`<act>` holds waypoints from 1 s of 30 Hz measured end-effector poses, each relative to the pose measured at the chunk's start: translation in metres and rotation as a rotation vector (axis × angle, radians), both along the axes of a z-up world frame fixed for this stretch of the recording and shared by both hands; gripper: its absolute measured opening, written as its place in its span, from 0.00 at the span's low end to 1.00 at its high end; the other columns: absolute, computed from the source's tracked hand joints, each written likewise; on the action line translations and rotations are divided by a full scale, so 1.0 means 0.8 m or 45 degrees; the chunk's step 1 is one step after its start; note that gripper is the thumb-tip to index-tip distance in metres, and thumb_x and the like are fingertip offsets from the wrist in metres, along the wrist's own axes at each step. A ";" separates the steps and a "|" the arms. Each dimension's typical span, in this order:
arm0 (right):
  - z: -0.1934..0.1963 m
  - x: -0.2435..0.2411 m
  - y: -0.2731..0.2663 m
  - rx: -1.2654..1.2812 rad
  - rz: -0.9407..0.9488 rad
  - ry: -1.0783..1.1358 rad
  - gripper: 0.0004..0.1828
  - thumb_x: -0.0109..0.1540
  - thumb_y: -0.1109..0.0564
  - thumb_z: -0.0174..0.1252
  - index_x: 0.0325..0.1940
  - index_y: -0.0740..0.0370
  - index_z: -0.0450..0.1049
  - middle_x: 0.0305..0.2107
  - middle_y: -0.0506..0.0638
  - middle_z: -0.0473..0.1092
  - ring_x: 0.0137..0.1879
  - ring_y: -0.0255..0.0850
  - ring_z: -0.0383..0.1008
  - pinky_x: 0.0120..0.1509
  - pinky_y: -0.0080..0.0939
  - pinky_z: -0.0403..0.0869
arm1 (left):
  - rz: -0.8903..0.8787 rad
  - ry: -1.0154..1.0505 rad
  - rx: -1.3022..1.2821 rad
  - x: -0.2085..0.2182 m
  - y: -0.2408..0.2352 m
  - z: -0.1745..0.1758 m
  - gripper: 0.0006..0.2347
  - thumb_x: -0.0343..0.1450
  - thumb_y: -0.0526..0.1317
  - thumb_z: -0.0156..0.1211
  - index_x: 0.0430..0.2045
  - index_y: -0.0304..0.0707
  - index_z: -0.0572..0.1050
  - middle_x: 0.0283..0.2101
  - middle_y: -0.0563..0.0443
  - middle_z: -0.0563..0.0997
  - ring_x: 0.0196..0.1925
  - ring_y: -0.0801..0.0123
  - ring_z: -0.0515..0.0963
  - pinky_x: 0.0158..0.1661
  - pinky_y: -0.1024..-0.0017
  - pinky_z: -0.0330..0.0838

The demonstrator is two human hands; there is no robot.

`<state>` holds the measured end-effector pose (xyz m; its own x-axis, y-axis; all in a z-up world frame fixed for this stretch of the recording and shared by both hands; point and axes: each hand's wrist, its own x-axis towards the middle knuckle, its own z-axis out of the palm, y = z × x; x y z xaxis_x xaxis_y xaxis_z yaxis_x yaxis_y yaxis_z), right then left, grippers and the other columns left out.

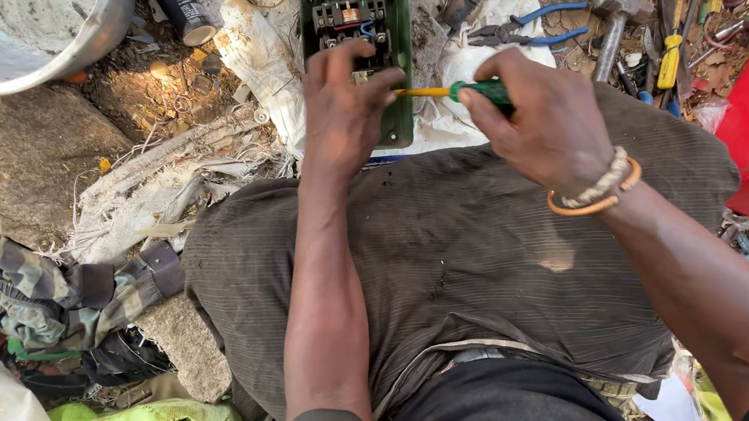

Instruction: The person disassembles a green electrical component using a screwdriver and pliers. They remove a small black part, manipulate it, and then reassemble the device, tightening screws and adjusting internal parts.

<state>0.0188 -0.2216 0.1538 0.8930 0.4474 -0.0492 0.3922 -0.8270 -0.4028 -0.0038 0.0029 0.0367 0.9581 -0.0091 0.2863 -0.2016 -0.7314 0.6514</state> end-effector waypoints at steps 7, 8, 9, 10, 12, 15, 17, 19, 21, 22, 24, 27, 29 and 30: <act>-0.002 0.014 0.016 0.102 0.197 -0.070 0.14 0.70 0.50 0.62 0.47 0.64 0.73 0.19 0.52 0.70 0.23 0.47 0.71 0.28 0.49 0.67 | -0.121 0.057 0.080 0.013 0.003 -0.018 0.06 0.66 0.42 0.71 0.35 0.55 0.88 0.55 0.53 0.73 0.59 0.53 0.67 0.54 0.56 0.63; -0.001 0.015 0.015 0.131 0.211 -0.075 0.14 0.70 0.50 0.63 0.48 0.64 0.73 0.20 0.53 0.70 0.24 0.49 0.71 0.29 0.50 0.67 | -0.122 0.040 0.069 0.012 0.006 -0.019 0.05 0.67 0.41 0.72 0.34 0.55 0.88 0.54 0.53 0.72 0.59 0.54 0.67 0.54 0.56 0.62; 0.001 0.016 0.015 0.135 0.213 -0.060 0.14 0.70 0.50 0.63 0.48 0.64 0.73 0.20 0.53 0.70 0.25 0.49 0.72 0.30 0.50 0.67 | -0.123 0.023 0.058 0.011 0.009 -0.020 0.05 0.67 0.40 0.72 0.34 0.55 0.88 0.54 0.53 0.72 0.59 0.54 0.67 0.55 0.55 0.62; 0.003 0.019 0.016 0.141 0.221 -0.050 0.14 0.70 0.50 0.63 0.49 0.64 0.73 0.21 0.53 0.70 0.26 0.49 0.72 0.30 0.50 0.68 | -0.118 0.000 0.050 0.011 0.012 -0.019 0.05 0.68 0.40 0.72 0.34 0.55 0.88 0.53 0.53 0.72 0.59 0.54 0.67 0.56 0.54 0.62; 0.006 0.022 0.019 0.136 0.234 -0.022 0.14 0.70 0.50 0.62 0.49 0.64 0.73 0.23 0.53 0.71 0.27 0.49 0.73 0.31 0.50 0.69 | -0.120 0.014 0.039 0.009 0.014 -0.018 0.05 0.66 0.40 0.72 0.33 0.55 0.88 0.53 0.54 0.72 0.59 0.55 0.68 0.55 0.55 0.62; 0.007 0.021 0.021 0.105 0.246 0.021 0.14 0.70 0.50 0.62 0.49 0.63 0.73 0.27 0.54 0.73 0.30 0.49 0.75 0.34 0.50 0.71 | -0.110 0.034 0.048 0.005 0.011 -0.018 0.06 0.66 0.40 0.73 0.33 0.55 0.88 0.53 0.54 0.72 0.58 0.55 0.68 0.54 0.55 0.62; 0.008 0.024 0.021 0.096 0.262 0.016 0.14 0.69 0.50 0.62 0.49 0.64 0.73 0.31 0.56 0.74 0.32 0.50 0.75 0.35 0.51 0.71 | -0.092 0.028 0.050 0.010 0.009 -0.018 0.06 0.66 0.40 0.73 0.34 0.55 0.88 0.53 0.54 0.71 0.58 0.55 0.68 0.54 0.55 0.62; 0.007 0.022 0.018 0.096 0.328 -0.046 0.14 0.70 0.51 0.62 0.50 0.64 0.73 0.35 0.57 0.74 0.35 0.53 0.75 0.38 0.52 0.72 | -0.074 0.034 0.035 0.010 0.009 -0.019 0.06 0.66 0.41 0.73 0.34 0.56 0.87 0.53 0.55 0.71 0.58 0.57 0.68 0.55 0.55 0.62; 0.008 0.022 0.012 0.103 0.369 -0.086 0.14 0.70 0.51 0.62 0.51 0.64 0.73 0.39 0.57 0.74 0.38 0.54 0.75 0.39 0.52 0.72 | -0.074 0.042 0.046 0.011 0.009 -0.021 0.06 0.65 0.40 0.73 0.34 0.56 0.88 0.53 0.55 0.71 0.57 0.56 0.68 0.55 0.55 0.62; 0.008 0.022 0.011 0.112 0.382 -0.091 0.14 0.70 0.52 0.62 0.52 0.64 0.73 0.39 0.57 0.74 0.38 0.54 0.75 0.39 0.52 0.72 | -0.072 0.048 0.053 0.011 0.010 -0.022 0.06 0.65 0.40 0.73 0.33 0.56 0.88 0.53 0.55 0.71 0.57 0.56 0.68 0.55 0.56 0.63; 0.008 0.021 0.008 0.124 0.411 -0.124 0.13 0.70 0.53 0.62 0.52 0.64 0.73 0.41 0.57 0.74 0.40 0.54 0.75 0.40 0.52 0.73 | -0.070 0.034 0.054 0.011 0.008 -0.023 0.06 0.65 0.41 0.73 0.33 0.56 0.87 0.53 0.55 0.71 0.57 0.56 0.68 0.55 0.56 0.63; 0.008 0.021 0.011 0.099 0.432 -0.169 0.13 0.70 0.53 0.62 0.52 0.64 0.73 0.40 0.57 0.73 0.40 0.54 0.75 0.40 0.52 0.73 | -0.065 0.031 0.054 0.011 0.009 -0.022 0.04 0.65 0.41 0.73 0.31 0.56 0.87 0.52 0.55 0.71 0.57 0.57 0.68 0.54 0.55 0.63; 0.007 0.019 0.013 0.029 0.400 -0.139 0.14 0.69 0.52 0.62 0.52 0.63 0.74 0.35 0.57 0.72 0.36 0.54 0.74 0.37 0.52 0.72 | -0.058 0.028 0.042 0.010 0.007 -0.021 0.04 0.66 0.41 0.73 0.30 0.56 0.87 0.52 0.55 0.71 0.57 0.57 0.68 0.53 0.55 0.62; 0.007 0.017 0.015 0.020 0.364 -0.100 0.14 0.69 0.52 0.62 0.52 0.63 0.74 0.35 0.57 0.72 0.34 0.53 0.74 0.35 0.52 0.72 | -0.054 0.021 0.031 0.009 0.008 -0.021 0.04 0.66 0.41 0.73 0.30 0.57 0.87 0.53 0.55 0.71 0.57 0.57 0.68 0.53 0.56 0.63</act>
